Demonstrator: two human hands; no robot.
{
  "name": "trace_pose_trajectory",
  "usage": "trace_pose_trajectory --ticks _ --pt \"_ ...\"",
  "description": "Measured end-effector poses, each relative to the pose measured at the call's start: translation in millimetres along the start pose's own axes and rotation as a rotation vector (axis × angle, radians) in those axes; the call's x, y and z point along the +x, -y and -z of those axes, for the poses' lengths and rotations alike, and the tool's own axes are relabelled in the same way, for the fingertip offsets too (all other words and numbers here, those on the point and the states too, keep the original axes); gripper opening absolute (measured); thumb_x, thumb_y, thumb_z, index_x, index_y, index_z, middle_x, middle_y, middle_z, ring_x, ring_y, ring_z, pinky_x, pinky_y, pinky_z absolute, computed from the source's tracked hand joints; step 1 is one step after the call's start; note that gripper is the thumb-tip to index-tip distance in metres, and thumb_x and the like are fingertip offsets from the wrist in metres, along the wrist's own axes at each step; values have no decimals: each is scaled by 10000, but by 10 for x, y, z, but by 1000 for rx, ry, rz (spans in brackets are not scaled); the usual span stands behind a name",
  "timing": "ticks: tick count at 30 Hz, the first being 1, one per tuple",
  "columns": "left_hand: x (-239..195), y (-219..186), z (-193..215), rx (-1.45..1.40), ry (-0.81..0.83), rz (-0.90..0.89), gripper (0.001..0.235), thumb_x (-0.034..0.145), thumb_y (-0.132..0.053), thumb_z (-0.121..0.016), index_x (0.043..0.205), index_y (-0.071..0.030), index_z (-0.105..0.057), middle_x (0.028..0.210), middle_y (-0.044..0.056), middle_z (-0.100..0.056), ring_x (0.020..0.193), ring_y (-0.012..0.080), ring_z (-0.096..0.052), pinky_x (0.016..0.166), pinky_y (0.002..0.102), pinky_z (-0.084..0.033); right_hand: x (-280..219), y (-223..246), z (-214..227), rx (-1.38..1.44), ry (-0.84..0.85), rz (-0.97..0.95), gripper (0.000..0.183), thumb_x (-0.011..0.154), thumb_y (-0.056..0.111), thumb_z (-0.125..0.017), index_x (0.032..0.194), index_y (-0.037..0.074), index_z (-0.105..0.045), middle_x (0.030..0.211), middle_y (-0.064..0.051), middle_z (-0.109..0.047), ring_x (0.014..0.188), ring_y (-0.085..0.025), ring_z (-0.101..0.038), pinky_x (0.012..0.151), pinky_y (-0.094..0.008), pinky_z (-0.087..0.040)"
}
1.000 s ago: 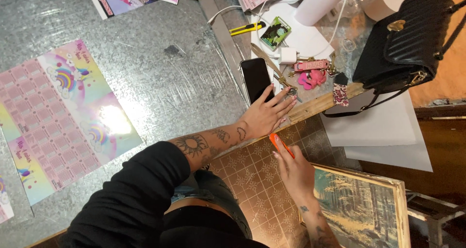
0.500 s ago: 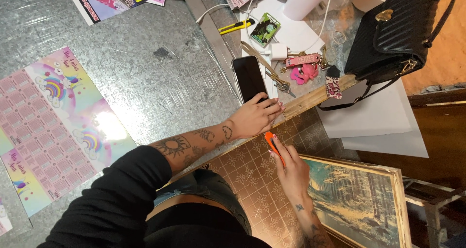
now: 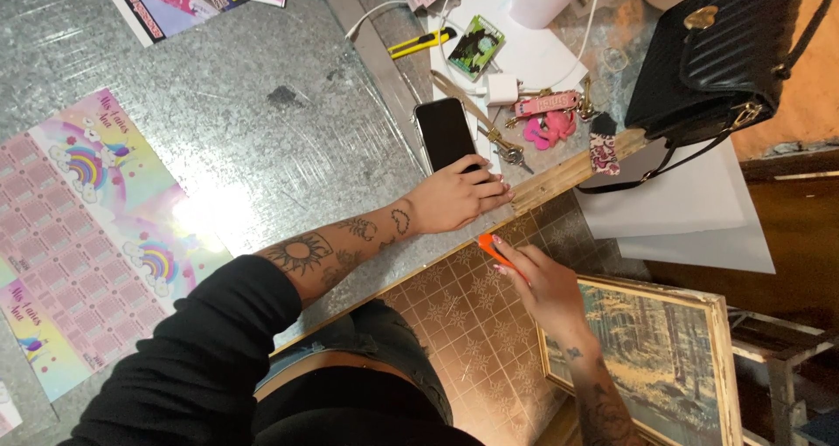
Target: The person is using a ruler and a utility knife to manually cut and trim printed sheets on a metal workbench in a print shop.
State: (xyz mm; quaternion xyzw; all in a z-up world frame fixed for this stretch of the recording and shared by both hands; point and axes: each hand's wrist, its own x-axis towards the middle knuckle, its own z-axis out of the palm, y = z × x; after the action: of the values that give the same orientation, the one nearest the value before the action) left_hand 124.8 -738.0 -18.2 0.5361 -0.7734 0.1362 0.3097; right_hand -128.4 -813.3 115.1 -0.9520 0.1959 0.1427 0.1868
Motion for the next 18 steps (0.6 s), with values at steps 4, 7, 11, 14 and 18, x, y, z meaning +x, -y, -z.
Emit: trace_pose_trajectory --ticks 4,7,11,14,18 --pt "57 -118 146 -11 -28 57 388 1047 -183 -434 1308 -74 -700 1155 66 -654 1181 259 -616 1191 509 -363 -29 172 29 34 -55 -54 499 1056 288 -618 1553 258 -602 1140 -141 -769 918 -439 -783 718 -533 -656" --pt "71 -135 100 -13 -58 73 341 1073 -176 -446 1244 -68 -720 1142 65 -659 1188 261 -618 1177 492 -382 -29 156 -64 203 -109 -219 512 998 345 -731 1474 178 -641 1128 -188 -788 935 -461 -786 720 -528 -656" --pt "55 -138 24 -8 -87 70 322 1072 -173 -467 1171 -51 -748 1122 75 -659 1179 285 -602 1166 498 -405 -23 248 -125 283 -130 -307 443 993 370 -741 1383 162 -705 1099 -207 -805 934 -479 -789 724 -539 -657" --pt "85 -264 51 -7 -42 110 315 1073 -184 -491 1156 -66 -771 1127 67 -669 1175 278 -583 1159 497 -402 -110 164 -259 294 -156 -292 434 983 278 -754 1391 149 -687 1108 -234 -795 858 -491 -780 697 -563 -642" --pt "97 -222 100 -8 0 140 293 1039 -209 -554 1169 -61 -772 1119 71 -652 1154 285 -577 1136 502 -404 -67 -8 -439 340 -166 -293 388 1019 206 -727 1397 135 -677 1160 -189 -806 692 -292 -762 695 -428 -657"
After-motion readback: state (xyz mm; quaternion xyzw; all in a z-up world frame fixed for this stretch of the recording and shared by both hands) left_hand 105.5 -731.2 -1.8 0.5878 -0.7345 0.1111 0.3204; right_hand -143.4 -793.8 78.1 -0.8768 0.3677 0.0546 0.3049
